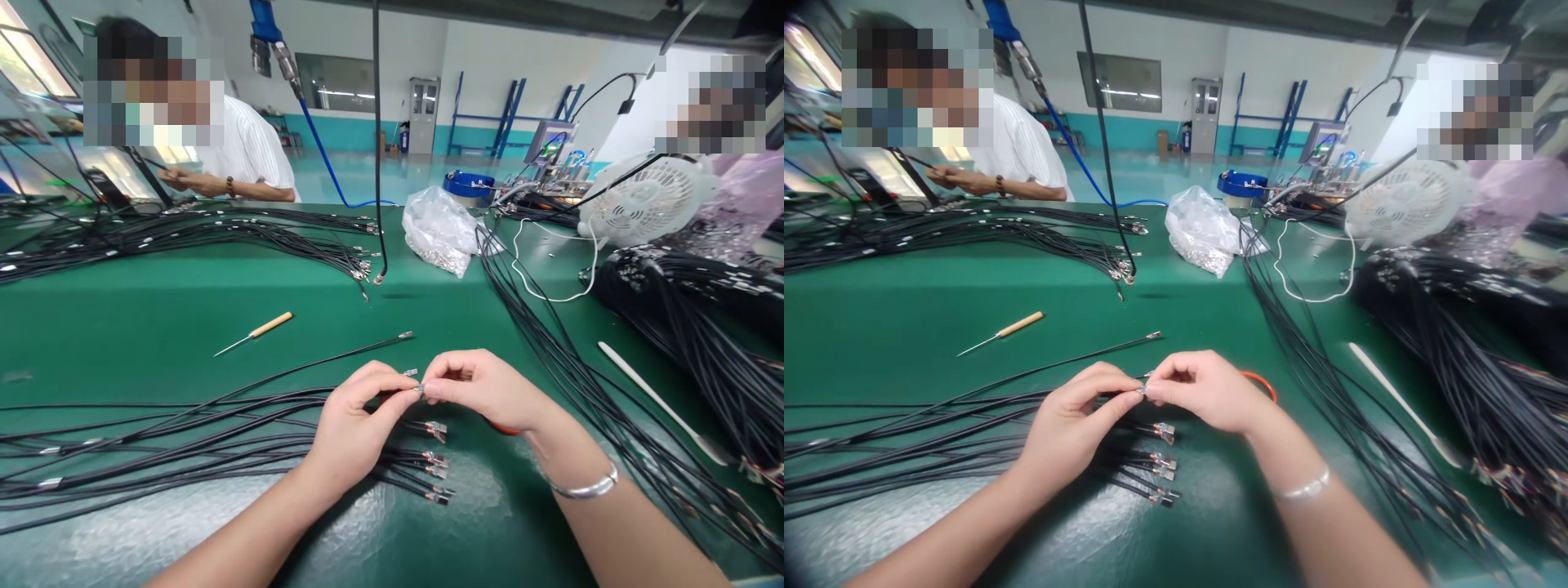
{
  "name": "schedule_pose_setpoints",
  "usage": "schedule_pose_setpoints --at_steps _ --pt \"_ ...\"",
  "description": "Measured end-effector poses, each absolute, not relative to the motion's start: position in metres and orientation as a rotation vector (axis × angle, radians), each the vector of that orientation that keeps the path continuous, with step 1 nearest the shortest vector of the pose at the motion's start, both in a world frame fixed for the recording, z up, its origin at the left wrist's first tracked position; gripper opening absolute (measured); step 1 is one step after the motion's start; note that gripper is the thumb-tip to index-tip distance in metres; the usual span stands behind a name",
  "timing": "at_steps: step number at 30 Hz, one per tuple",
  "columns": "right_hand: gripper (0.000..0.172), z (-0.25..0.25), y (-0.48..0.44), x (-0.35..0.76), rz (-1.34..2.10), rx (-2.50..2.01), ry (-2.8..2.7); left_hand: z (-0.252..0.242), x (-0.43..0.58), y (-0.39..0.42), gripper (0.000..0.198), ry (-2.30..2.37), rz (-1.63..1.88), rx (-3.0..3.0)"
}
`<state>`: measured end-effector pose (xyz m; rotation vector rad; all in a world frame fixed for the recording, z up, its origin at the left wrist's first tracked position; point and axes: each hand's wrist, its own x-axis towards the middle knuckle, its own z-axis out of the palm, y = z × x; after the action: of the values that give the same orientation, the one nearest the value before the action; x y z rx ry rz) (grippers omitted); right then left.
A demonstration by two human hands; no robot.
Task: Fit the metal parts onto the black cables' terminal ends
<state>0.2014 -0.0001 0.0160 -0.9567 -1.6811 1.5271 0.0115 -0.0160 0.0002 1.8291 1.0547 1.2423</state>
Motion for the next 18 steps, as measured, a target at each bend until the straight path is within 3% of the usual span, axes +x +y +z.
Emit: schedule_pose_setpoints --at_steps 18 --pt "0.023 0.0143 -0.0005 0.1995 1.572 -0.940 -1.606 -0.0042 0.0133 -0.0188 0.008 1.071 1.336 1.826"
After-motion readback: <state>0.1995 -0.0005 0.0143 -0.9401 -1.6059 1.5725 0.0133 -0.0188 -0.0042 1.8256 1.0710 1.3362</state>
